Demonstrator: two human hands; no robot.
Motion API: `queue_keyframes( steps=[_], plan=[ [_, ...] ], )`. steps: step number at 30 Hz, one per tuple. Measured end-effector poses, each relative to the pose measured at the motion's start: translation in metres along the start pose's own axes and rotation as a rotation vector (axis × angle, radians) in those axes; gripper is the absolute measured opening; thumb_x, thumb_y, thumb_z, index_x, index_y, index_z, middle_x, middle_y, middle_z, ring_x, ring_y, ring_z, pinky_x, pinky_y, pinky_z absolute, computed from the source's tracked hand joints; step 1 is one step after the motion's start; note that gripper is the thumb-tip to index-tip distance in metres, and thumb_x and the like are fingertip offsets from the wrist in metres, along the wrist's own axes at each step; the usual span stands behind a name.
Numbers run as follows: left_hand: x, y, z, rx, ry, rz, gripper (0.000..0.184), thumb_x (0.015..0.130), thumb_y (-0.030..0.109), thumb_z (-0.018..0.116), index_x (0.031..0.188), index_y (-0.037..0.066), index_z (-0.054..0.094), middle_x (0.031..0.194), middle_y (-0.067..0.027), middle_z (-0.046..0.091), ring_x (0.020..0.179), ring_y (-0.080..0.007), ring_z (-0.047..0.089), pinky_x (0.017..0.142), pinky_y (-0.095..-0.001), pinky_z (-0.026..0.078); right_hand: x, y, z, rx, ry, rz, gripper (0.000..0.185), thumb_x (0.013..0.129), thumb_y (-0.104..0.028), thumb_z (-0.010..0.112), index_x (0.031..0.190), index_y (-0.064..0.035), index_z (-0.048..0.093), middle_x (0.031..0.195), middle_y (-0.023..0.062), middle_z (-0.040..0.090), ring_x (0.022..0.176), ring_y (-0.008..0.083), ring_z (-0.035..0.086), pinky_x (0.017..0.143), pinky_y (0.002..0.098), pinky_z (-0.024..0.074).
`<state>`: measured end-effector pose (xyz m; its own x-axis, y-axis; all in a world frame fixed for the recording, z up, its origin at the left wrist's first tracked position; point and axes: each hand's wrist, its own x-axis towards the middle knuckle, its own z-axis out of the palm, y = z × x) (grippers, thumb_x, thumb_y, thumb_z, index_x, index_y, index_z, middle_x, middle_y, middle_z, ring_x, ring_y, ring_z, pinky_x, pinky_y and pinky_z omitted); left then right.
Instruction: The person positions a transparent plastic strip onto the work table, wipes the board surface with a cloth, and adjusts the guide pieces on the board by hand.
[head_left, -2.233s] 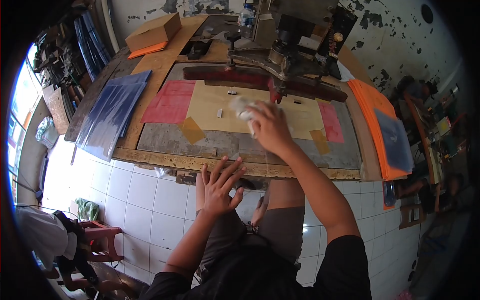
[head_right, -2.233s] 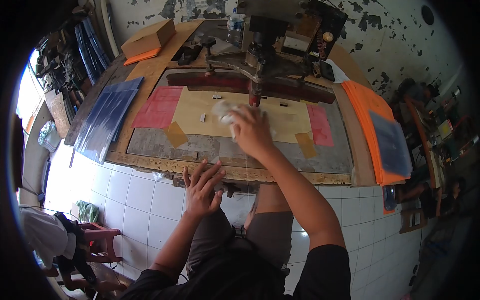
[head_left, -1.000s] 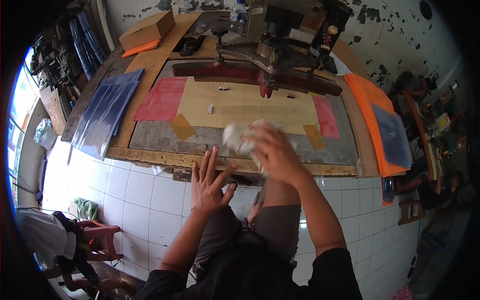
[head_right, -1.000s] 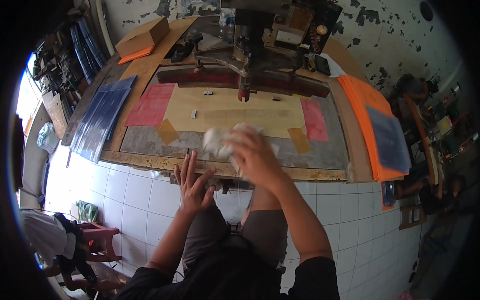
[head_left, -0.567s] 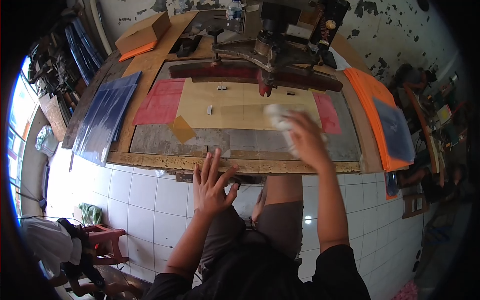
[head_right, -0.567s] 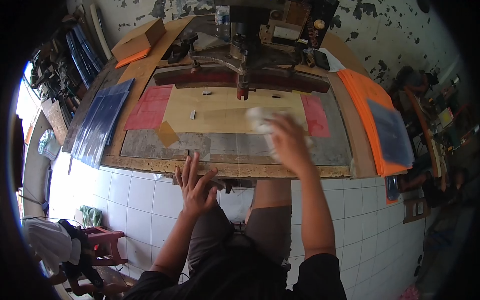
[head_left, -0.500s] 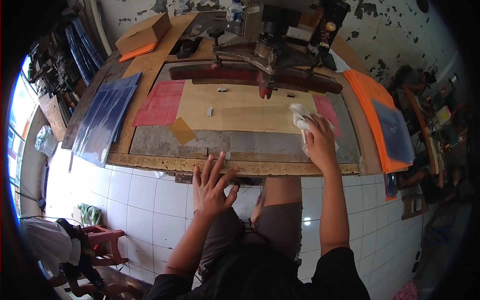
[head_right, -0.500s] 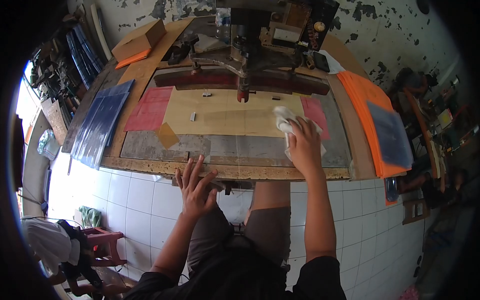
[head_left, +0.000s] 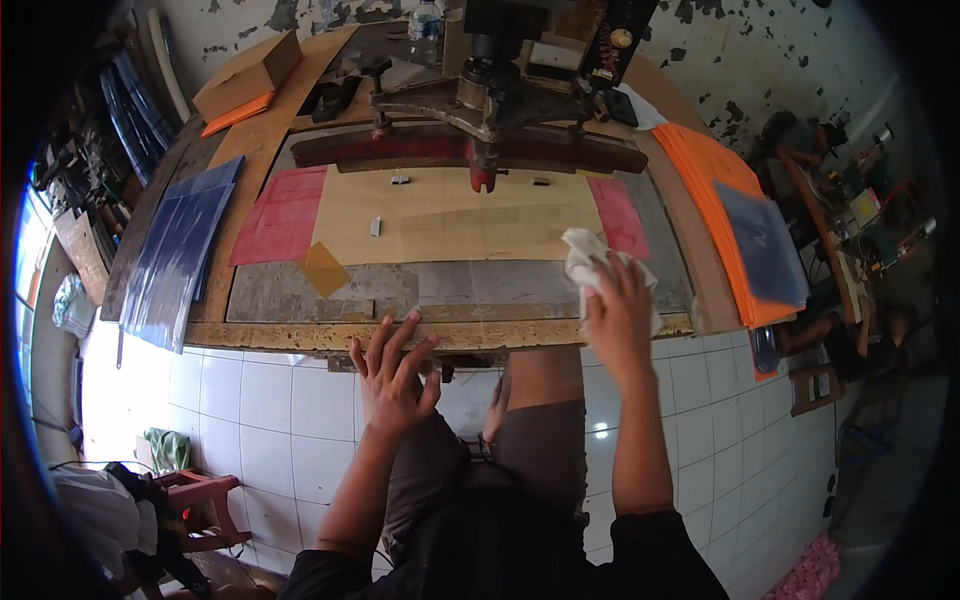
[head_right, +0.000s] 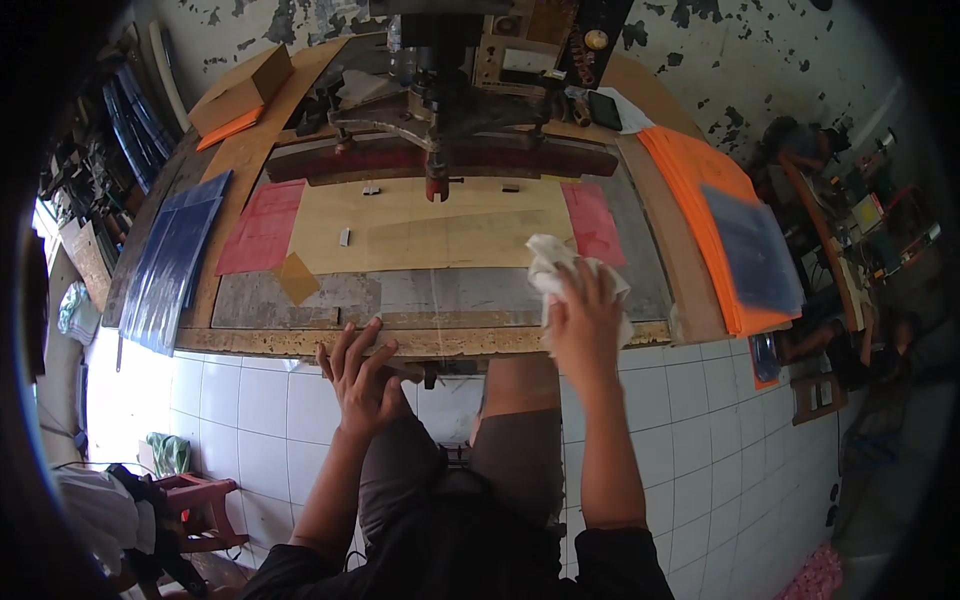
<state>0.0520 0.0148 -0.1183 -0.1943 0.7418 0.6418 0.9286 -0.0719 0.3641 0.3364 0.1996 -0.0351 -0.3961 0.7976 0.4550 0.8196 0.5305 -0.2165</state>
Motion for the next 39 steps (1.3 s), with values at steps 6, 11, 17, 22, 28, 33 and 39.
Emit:
queue_keyframes(
  steps=[6, 11, 17, 22, 28, 33, 39],
  plan=[
    [-0.002, -0.004, 0.002, -0.019, -0.005, -0.01, 0.051, 0.087, 0.031, 0.074, 0.137, 0.025, 0.071, 0.164, -0.0021, 0.056, 0.157, -0.0309, 0.041, 0.133, -0.0578, 0.01, -0.039, -0.094, -0.011, 0.313, -0.23, -0.538, 0.053, 0.096, -0.012, 0.072, 0.148, -0.0192, 0.065, 0.163, 0.0058, 0.052, 0.157, 0.0368, 0.04, 0.129, 0.059, 0.0324],
    [0.003, 0.002, -0.01, 0.007, -0.041, 0.007, 0.042, 0.101, 0.044, 0.06, 0.133, 0.019, 0.073, 0.16, -0.0077, 0.06, 0.155, -0.035, 0.043, 0.132, -0.0581, 0.008, -0.005, -0.015, -0.021, 0.288, -0.105, -0.264, 0.041, 0.094, -0.001, 0.073, 0.133, -0.0142, 0.073, 0.148, 0.0061, 0.066, 0.146, 0.0342, 0.055, 0.123, 0.0519, 0.0446],
    [0.009, 0.007, -0.023, -0.008, -0.082, 0.014, 0.051, 0.091, 0.033, 0.074, 0.141, 0.025, 0.069, 0.165, -0.0029, 0.055, 0.155, -0.0294, 0.044, 0.132, -0.057, 0.014, 0.04, 0.177, -0.051, -0.053, 0.02, -0.011, 0.043, 0.093, 0.004, 0.069, 0.134, -0.0038, 0.069, 0.142, 0.0176, 0.067, 0.137, 0.0392, 0.06, 0.114, 0.0487, 0.0492],
    [0.029, 0.015, -0.045, 0.003, -0.09, 0.036, 0.037, 0.091, 0.033, 0.076, 0.126, 0.021, 0.075, 0.152, -0.0046, 0.064, 0.149, -0.0299, 0.051, 0.131, -0.0573, 0.017, 0.072, 0.132, -0.057, 0.026, 0.136, -0.132, 0.037, 0.1, -0.012, 0.07, 0.136, -0.0031, 0.07, 0.144, 0.0176, 0.067, 0.141, 0.0384, 0.058, 0.118, 0.0484, 0.0459],
    [0.134, -0.012, -0.052, -0.005, -0.21, 0.083, 0.026, 0.096, 0.03, 0.075, 0.112, 0.009, 0.077, 0.134, -0.0115, 0.07, 0.136, -0.0341, 0.058, 0.125, -0.0537, 0.032, 0.111, 0.022, 0.006, 0.298, -0.305, -0.362, 0.048, 0.106, -0.027, 0.069, 0.149, -0.0057, 0.064, 0.157, 0.0173, 0.059, 0.147, 0.0374, 0.053, 0.125, 0.0472, 0.0421],
    [0.185, -0.059, -0.007, 0.031, -0.322, 0.118, 0.045, 0.097, 0.028, 0.074, 0.136, 0.006, 0.07, 0.135, -0.0164, 0.069, 0.134, -0.0377, 0.06, 0.122, -0.0507, 0.038, 0.14, 0.009, 0.039, 0.219, -0.299, -0.304, 0.064, 0.098, -0.039, 0.077, 0.151, -0.0062, 0.062, 0.149, 0.0192, 0.062, 0.143, 0.0374, 0.056, 0.119, 0.048, 0.0456],
    [0.211, -0.052, -0.025, -0.005, -0.578, 0.077, 0.049, 0.093, 0.029, 0.079, 0.137, 0.01, 0.071, 0.121, -0.0129, 0.071, 0.122, -0.0329, 0.066, 0.114, -0.0481, 0.044, 0.159, 0.016, 0.009, 0.198, -0.669, -0.275, 0.066, 0.081, -0.048, 0.092, 0.131, -0.0096, 0.07, 0.127, 0.0152, 0.065, 0.117, 0.0344, 0.063, 0.106, 0.0453, 0.0501]
  ],
)
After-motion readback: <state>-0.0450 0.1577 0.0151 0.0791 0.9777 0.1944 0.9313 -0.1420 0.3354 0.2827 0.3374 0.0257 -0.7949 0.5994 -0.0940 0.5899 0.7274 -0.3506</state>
